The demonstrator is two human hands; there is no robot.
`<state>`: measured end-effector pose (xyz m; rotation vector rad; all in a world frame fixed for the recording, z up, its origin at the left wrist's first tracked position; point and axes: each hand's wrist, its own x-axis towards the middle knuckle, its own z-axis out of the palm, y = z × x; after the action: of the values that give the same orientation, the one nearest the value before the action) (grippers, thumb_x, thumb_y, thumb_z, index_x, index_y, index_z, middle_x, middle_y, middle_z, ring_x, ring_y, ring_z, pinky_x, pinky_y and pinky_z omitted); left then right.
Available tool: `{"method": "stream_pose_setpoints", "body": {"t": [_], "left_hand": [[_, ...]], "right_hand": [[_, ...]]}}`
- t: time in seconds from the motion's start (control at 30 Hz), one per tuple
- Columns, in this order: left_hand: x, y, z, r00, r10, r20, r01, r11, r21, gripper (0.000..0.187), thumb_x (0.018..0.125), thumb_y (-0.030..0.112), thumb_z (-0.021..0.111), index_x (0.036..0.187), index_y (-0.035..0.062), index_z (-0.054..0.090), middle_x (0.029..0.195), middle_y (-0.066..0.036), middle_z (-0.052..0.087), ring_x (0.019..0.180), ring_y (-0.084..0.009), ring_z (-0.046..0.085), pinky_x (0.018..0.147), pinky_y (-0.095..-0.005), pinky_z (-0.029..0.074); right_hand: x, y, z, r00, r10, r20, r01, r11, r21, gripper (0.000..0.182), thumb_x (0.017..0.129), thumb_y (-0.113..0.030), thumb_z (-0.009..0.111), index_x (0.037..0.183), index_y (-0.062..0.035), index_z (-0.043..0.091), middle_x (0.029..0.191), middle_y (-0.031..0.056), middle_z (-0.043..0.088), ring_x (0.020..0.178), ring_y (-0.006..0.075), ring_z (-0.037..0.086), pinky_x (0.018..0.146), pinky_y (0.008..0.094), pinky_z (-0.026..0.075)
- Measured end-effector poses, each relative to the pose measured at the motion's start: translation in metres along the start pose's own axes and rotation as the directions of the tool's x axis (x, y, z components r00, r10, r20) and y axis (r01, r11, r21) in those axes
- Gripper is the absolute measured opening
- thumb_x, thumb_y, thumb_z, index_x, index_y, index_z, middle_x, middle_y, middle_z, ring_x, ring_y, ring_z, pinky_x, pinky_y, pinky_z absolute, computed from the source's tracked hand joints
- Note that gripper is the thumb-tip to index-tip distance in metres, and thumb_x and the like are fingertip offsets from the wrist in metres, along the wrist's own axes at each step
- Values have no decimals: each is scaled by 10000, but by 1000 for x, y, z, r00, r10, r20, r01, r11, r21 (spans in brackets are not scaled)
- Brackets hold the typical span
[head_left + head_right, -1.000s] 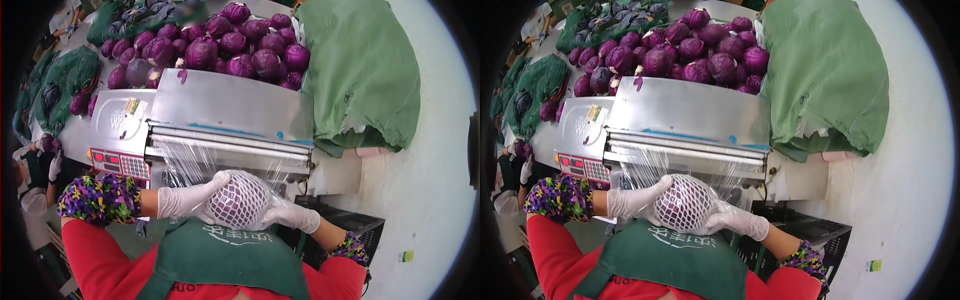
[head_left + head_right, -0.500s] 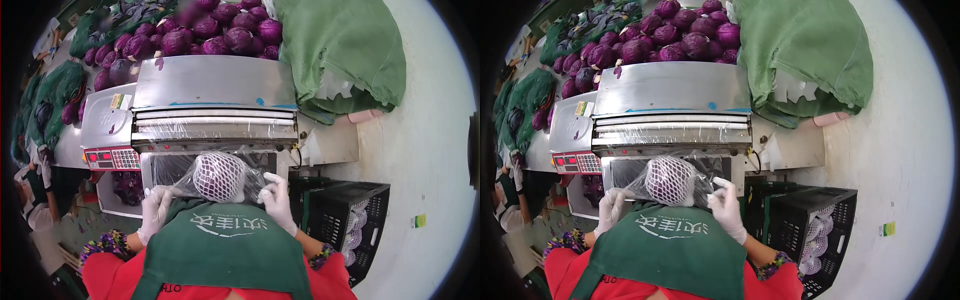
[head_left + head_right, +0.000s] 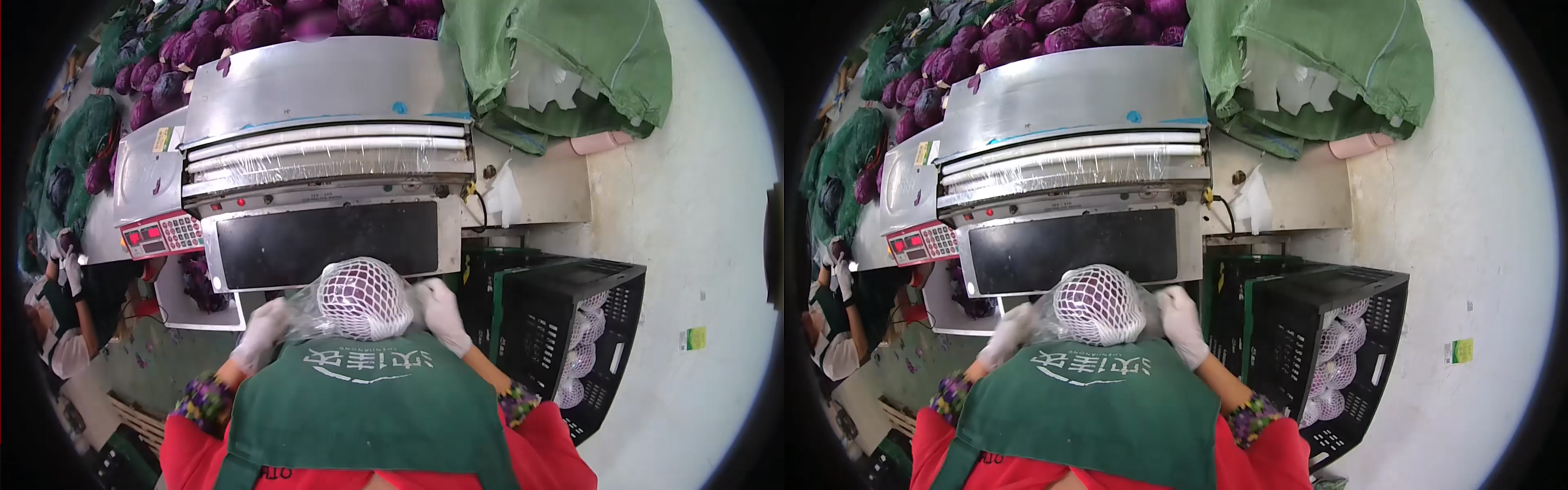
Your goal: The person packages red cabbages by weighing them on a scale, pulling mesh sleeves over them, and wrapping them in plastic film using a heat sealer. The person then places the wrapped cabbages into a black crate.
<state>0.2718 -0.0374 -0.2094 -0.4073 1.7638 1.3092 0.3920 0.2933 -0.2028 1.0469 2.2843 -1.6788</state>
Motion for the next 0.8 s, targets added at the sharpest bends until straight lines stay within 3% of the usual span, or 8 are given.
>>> {"method": "stream_pose_setpoints", "body": {"t": [0.17,0.3,0.37,0.43,0.5,0.63,0.73,0.8], "left_hand": [[59,22,79,639,382,668,-664,711,229,348,892,230,621,1188,48,619,1127,-90,651,1030,-215,592,956,-344,460],[97,-26,91,567,462,682,-625,780,-8,334,953,89,531,1285,55,546,1282,-90,573,1152,-181,527,1038,-331,410],[88,-35,73,580,54,812,561,697,-447,368,1001,78,449,1368,51,471,1383,-79,511,1265,-170,463,1105,-303,344],[8,47,44,709,-35,705,377,863,-336,364,1004,87,448,1367,48,462,1346,-75,525,1271,-151,451,1106,-299,338],[-8,102,40,550,443,707,-597,801,-37,328,1031,277,416,1196,31,557,1125,-57,607,1079,-130,565,1007,-275,430],[-37,142,9,713,55,699,342,843,-415,675,990,600,311,925,12,637,1014,-149,672,972,-218,645,925,-370,512],[-55,129,-1,770,335,543,-98,904,-417,780,987,627,224,942,-36,635,1044,-177,658,969,-268,637,929,-392,496],[-71,142,-8,591,613,524,-602,768,-220,732,1017,559,231,927,-41,641,1009,-176,658,937,-275,637,901,-385,486]], "right_hand": [[11,30,71,883,127,452,-460,429,777,335,978,-242,482,1195,2,556,1050,166,668,1017,202,625,868,374,482],[18,68,98,974,-226,29,188,868,460,290,974,-196,494,1206,-28,541,898,135,677,838,228,667,732,359,516],[-6,-32,74,934,-356,27,349,925,150,189,928,-140,577,1094,-51,557,738,118,636,667,285,660,592,332,515],[-28,-112,62,886,-464,-22,459,882,-110,153,897,-129,611,1027,-73,553,749,99,627,678,251,661,586,315,509],[-32,-133,63,705,-705,-75,672,699,-247,153,857,-116,637,996,-104,573,775,61,633,675,225,660,568,306,504],[-40,-134,80,576,-814,-77,650,513,-560,139,851,-123,660,973,-104,593,804,62,648,686,236,662,560,310,508],[-42,-132,113,687,-601,-408,623,776,-94,82,916,-138,633,973,-94,594,739,43,613,627,178,637,539,288,497],[-46,-140,123,930,-358,-79,347,789,506,77,945,-119,612,996,-66,589,870,16,622,820,74,593,710,272,498]]}}
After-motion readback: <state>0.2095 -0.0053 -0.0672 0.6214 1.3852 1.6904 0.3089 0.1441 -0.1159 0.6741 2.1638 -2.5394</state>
